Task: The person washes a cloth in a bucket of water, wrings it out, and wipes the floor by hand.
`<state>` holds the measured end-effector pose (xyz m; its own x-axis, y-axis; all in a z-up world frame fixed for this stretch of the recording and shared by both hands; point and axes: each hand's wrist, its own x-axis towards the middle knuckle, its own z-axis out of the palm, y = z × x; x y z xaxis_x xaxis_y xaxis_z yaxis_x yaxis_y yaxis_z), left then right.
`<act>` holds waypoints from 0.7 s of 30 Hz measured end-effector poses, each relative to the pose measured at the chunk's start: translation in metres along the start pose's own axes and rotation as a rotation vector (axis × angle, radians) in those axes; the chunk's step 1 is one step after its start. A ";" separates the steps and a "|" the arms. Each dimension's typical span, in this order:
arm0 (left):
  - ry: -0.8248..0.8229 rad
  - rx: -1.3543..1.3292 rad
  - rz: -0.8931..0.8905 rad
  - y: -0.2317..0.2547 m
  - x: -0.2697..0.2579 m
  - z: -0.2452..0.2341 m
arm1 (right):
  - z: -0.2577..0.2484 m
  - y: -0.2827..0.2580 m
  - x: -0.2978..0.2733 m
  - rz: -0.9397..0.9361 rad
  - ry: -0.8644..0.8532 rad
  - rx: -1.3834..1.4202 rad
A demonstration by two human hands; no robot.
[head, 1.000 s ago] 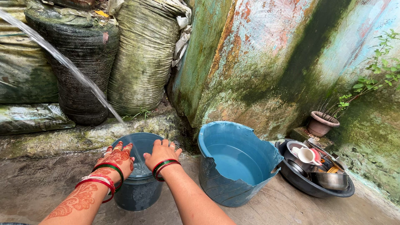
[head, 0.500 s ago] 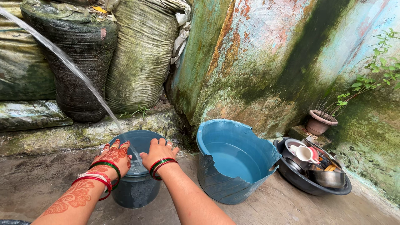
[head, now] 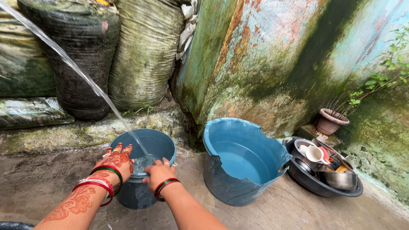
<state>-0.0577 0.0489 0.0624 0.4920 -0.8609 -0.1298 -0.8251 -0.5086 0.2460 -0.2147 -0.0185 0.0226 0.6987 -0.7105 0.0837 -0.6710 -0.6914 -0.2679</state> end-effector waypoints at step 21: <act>0.041 -0.018 0.042 -0.019 0.015 0.043 | 0.034 -0.008 0.045 0.055 0.206 -0.055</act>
<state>-0.0466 0.0449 0.0150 0.4684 -0.8799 -0.0800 -0.8403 -0.4716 0.2674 -0.1695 -0.0402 -0.0040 0.5993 -0.7550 0.2661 -0.7230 -0.6532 -0.2252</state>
